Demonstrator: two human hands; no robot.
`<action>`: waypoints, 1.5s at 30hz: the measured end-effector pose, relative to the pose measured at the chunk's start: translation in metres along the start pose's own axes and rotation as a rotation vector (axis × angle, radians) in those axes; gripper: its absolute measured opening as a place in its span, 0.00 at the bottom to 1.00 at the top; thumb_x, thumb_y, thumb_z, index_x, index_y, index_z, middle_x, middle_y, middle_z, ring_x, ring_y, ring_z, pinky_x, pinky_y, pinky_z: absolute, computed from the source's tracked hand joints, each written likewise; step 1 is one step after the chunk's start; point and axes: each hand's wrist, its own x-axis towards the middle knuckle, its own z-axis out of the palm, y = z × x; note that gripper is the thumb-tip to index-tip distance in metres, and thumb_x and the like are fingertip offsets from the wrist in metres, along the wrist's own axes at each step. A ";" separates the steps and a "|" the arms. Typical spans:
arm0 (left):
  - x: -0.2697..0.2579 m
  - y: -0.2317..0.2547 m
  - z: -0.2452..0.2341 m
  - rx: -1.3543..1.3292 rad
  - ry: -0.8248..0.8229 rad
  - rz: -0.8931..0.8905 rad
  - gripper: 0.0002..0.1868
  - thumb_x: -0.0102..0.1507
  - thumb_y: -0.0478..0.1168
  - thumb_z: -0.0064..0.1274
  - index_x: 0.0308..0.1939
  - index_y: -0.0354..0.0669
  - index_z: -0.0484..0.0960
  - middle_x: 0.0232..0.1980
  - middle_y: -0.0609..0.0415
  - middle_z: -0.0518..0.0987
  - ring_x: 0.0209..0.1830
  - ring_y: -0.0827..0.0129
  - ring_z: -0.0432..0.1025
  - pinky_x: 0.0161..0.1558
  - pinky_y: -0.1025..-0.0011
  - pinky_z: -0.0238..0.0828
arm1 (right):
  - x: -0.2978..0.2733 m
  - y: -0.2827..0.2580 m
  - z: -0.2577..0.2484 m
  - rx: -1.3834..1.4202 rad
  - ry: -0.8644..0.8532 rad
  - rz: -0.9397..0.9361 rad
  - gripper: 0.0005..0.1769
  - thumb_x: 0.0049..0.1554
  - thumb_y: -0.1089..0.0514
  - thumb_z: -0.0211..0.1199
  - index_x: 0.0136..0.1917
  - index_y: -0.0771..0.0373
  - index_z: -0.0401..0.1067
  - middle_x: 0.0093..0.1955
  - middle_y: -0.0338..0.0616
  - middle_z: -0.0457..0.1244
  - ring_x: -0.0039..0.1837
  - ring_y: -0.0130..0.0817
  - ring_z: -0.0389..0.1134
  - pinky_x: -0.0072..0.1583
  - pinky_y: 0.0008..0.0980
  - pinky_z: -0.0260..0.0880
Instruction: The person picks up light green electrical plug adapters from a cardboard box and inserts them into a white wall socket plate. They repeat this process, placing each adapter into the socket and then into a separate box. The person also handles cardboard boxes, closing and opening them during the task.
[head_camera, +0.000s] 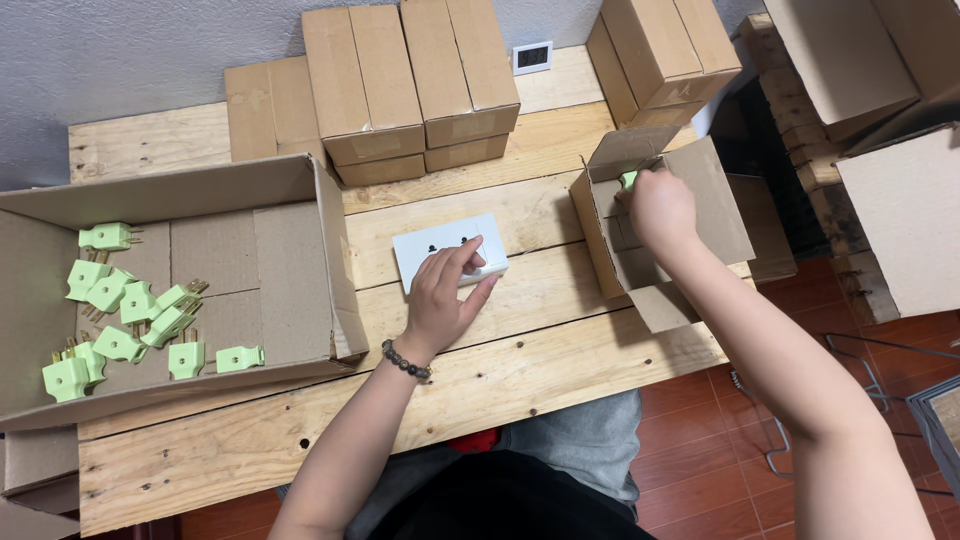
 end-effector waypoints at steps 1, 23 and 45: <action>0.002 0.000 0.000 0.000 0.002 -0.001 0.27 0.66 0.44 0.63 0.68 0.43 0.75 0.44 0.59 0.80 0.40 0.66 0.77 0.49 0.64 0.76 | -0.002 -0.001 -0.008 -0.001 0.001 -0.002 0.17 0.57 0.49 0.73 0.44 0.68 0.80 0.37 0.53 0.68 0.43 0.57 0.75 0.43 0.49 0.78; 0.001 0.002 0.001 -0.049 0.061 0.016 0.21 0.66 0.38 0.62 0.62 0.42 0.79 0.39 0.58 0.82 0.36 0.63 0.78 0.41 0.62 0.77 | -0.027 -0.010 -0.065 -0.205 0.238 -0.040 0.20 0.56 0.34 0.70 0.45 0.51 0.80 0.40 0.36 0.67 0.42 0.40 0.75 0.44 0.40 0.73; 0.027 -0.109 -0.331 1.433 -0.322 -0.142 0.11 0.67 0.53 0.54 0.45 0.55 0.86 0.41 0.62 0.81 0.45 0.64 0.78 0.42 0.64 0.75 | -0.095 -0.239 -0.059 0.504 0.609 -0.750 0.26 0.60 0.48 0.67 0.70 0.51 0.72 0.70 0.45 0.65 0.71 0.46 0.65 0.72 0.49 0.62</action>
